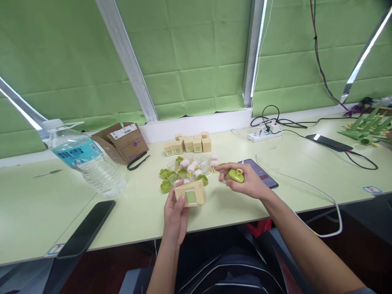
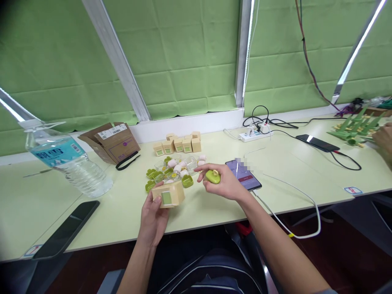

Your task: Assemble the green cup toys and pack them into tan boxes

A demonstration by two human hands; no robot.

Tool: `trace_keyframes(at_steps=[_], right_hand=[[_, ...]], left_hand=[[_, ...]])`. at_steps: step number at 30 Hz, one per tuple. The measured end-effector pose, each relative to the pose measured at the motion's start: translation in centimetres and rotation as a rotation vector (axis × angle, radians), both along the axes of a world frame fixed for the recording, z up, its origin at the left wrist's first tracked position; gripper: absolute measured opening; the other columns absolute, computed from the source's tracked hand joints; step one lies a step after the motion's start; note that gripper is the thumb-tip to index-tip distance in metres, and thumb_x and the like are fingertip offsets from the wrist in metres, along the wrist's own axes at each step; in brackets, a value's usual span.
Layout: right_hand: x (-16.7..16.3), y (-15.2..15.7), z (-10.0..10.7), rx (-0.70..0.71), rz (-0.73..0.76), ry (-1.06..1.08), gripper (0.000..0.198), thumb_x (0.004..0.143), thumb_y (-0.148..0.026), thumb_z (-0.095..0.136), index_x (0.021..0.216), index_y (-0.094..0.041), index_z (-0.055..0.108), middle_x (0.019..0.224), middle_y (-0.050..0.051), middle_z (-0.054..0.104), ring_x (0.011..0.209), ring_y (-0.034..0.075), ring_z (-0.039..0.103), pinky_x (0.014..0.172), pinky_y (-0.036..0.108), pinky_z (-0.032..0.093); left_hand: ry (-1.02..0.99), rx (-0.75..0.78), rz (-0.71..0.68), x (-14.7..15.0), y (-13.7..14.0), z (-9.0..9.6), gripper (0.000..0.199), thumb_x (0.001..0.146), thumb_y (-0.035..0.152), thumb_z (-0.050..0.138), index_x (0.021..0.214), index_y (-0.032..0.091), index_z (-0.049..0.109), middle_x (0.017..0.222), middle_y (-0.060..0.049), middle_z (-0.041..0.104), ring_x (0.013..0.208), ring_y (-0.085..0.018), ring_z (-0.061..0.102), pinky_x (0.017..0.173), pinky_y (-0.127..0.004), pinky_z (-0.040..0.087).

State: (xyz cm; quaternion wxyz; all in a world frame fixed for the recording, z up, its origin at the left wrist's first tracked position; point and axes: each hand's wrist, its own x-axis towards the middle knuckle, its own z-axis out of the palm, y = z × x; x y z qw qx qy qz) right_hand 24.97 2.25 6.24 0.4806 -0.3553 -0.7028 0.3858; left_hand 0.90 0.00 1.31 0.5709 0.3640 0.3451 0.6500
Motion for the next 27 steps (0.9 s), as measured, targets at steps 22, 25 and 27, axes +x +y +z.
trace_keyframes(at_steps=[22, 25, 27], right_hand=[[-1.9, -1.6, 1.1, -0.224, 0.323, 0.066, 0.045, 0.086, -0.028, 0.070, 0.130, -0.023, 0.064, 0.132, 0.010, 0.065, 0.086, 0.015, 0.069, 0.066, 0.027, 0.062], [-1.2, -1.6, 1.5, -0.131, 0.198, -0.015, 0.042, 0.086, -0.025, 0.068, 0.128, -0.022, 0.066, 0.131, 0.010, 0.067, 0.087, 0.017, 0.070, 0.071, 0.029, 0.061], [-0.9, -1.7, 1.9, -0.052, 0.121, -0.114, 0.040, 0.085, -0.022, 0.068, 0.125, -0.022, 0.069, 0.122, 0.008, 0.071, 0.089, 0.019, 0.071, 0.075, 0.030, 0.060]], left_hand=[[0.149, 0.005, 0.036, 0.9, 0.2, -0.2, 0.056, 0.069, 0.041, 0.087, 0.109, 0.026, 0.050, 0.108, -0.002, 0.069, 0.100, -0.019, 0.067, 0.090, -0.032, 0.051], [0.142, 0.004, 0.027, 1.0, 0.2, -0.1, 0.056, 0.069, 0.041, 0.088, 0.109, 0.026, 0.051, 0.107, -0.002, 0.068, 0.098, -0.018, 0.067, 0.089, -0.030, 0.051], [0.138, 0.003, 0.023, 1.0, 0.1, 0.0, 0.057, 0.068, 0.041, 0.088, 0.109, 0.026, 0.051, 0.107, -0.002, 0.068, 0.097, -0.018, 0.067, 0.088, -0.030, 0.051]])
